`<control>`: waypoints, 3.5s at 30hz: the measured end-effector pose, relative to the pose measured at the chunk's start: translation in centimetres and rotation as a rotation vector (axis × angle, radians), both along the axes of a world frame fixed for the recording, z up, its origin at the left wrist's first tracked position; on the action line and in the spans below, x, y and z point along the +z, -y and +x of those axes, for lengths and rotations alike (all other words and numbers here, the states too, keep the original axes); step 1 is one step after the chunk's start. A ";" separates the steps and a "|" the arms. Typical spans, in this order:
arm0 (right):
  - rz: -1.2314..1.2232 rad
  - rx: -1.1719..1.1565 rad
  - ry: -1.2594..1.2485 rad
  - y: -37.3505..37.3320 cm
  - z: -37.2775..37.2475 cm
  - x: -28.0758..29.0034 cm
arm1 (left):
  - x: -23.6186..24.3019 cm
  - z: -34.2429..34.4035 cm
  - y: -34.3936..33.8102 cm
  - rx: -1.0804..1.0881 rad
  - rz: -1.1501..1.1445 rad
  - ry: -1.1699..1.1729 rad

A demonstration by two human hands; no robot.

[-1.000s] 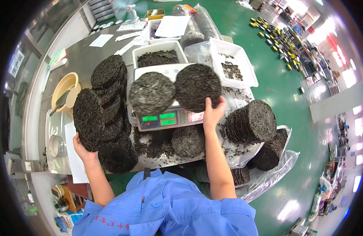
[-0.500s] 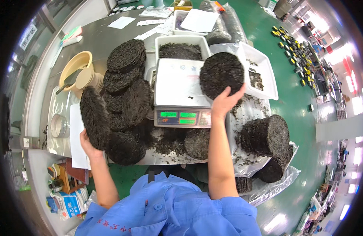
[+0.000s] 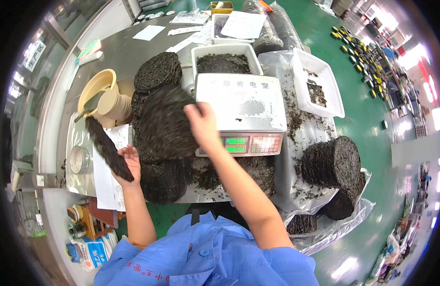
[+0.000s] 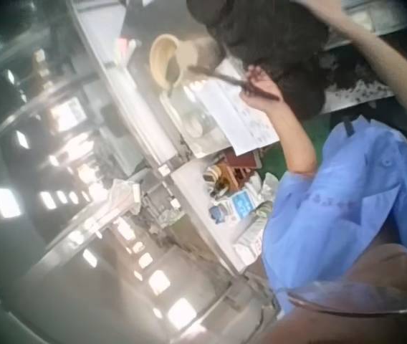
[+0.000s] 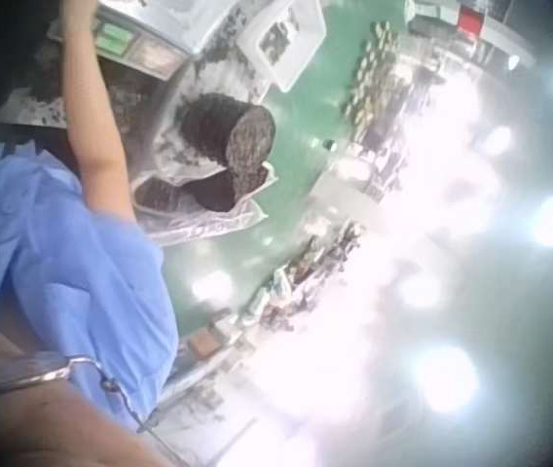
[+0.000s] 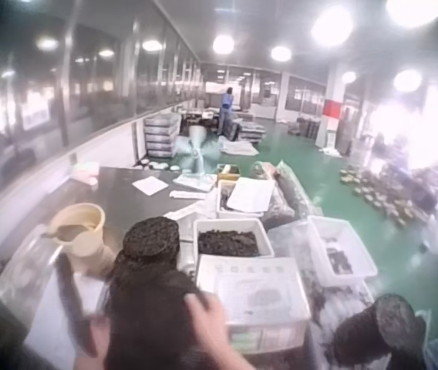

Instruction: The person repeatedly places round dark seaweed cakes onto a digital scale, checks the weight, and stacks them into piles. They also place stacks into clear plastic bags. The task occurs at a workstation with multiple bins and containers.

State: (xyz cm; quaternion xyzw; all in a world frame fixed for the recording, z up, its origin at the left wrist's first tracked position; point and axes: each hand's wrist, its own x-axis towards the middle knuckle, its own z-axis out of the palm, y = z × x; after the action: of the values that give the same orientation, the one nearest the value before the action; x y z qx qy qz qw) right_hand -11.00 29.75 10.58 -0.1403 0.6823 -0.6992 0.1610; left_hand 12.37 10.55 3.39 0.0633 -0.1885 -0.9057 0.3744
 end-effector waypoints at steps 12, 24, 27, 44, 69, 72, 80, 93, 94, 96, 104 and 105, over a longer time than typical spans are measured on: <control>0.705 0.287 -0.703 6.4 -2.4 -4.0 | -8.3 3.5 -2.0 -0.078 0.189 0.154; 0.698 -0.683 -0.849 -11.1 -7.1 -3.8 | -3.9 2.4 -4.4 -0.042 0.156 0.351; 0.500 -0.372 -0.907 -14.2 1.8 -5.3 | -4.8 2.5 -5.1 -0.086 0.148 0.377; 1.113 0.203 -0.378 -12.4 15.5 -26.5 | -7.1 5.7 -7.7 -0.228 0.200 0.569; 0.482 0.396 -0.795 -8.8 10.5 -9.4 | -5.6 5.8 -6.4 -0.040 0.263 0.429; 0.802 0.701 -0.891 -7.8 13.5 -20.0 | -5.2 6.1 -6.5 -0.019 0.281 0.466; 1.291 0.845 -1.185 -0.1 8.2 -26.2 | -7.8 7.6 -6.3 -0.166 0.221 0.303; 1.013 0.260 -0.555 -11.4 5.6 -25.5 | -7.3 4.9 -4.7 -0.216 0.159 0.389; 1.010 0.273 -0.590 -11.9 5.8 -26.0 | -6.7 4.3 -4.7 -0.243 0.124 0.375; 1.001 0.291 -0.660 -12.5 5.9 -26.6 | -6.5 3.8 -4.4 -0.236 0.138 0.370; 0.699 0.269 -0.618 -11.7 7.9 -24.5 | -5.2 2.0 -3.8 -0.271 0.093 0.299; 0.590 0.187 -0.353 -11.8 8.2 -22.9 | -5.1 2.0 -3.9 -0.275 0.095 0.282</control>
State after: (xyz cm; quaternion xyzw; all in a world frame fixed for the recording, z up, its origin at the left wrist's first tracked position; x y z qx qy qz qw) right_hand -2.83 41.60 -12.37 -0.2682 0.8563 -0.4195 0.1375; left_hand 14.34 14.46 -1.69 0.1808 -0.2032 -0.9383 0.2136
